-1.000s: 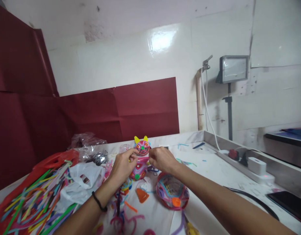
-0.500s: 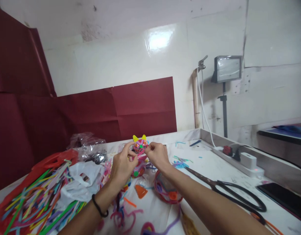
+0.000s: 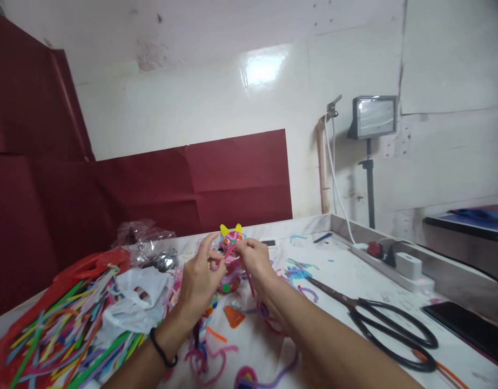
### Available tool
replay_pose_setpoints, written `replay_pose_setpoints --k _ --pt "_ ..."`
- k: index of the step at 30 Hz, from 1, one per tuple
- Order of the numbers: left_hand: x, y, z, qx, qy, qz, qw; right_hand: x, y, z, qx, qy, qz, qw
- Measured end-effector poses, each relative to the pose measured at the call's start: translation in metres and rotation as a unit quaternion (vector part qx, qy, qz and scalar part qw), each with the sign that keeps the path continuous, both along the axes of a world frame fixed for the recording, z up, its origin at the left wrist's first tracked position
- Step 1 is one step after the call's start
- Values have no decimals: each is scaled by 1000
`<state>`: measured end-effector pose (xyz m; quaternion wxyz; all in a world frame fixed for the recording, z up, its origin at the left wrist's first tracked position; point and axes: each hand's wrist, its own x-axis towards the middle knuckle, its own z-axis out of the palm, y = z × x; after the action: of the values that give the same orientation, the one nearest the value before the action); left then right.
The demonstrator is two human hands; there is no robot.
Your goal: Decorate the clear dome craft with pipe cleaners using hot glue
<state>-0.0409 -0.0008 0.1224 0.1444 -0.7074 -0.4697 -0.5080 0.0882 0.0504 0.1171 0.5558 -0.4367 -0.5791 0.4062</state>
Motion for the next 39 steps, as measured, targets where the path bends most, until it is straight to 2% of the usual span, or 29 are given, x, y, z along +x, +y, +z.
replay_pose_setpoints --k 7,19,24,31,34,39 --pt "-13 1 3 -45 -58 -5 997 16 -8 7 -115 -9 85 990" --pt "-16 6 -15 -152 -155 -69 974 17 -9 -4 -195 8 137 971" --pt "-11 5 -27 -207 -207 -81 953 21 -10 -9 -194 12 140 971" --pt "7 -5 -43 -344 -177 -135 912 24 -8 -19 -166 11 148 975" --pt "8 -5 -44 -364 -170 -140 905 27 -9 -21 -150 -4 154 977" --pt "6 -8 -41 -367 -141 -134 910 33 -16 -24 -110 -38 188 975"
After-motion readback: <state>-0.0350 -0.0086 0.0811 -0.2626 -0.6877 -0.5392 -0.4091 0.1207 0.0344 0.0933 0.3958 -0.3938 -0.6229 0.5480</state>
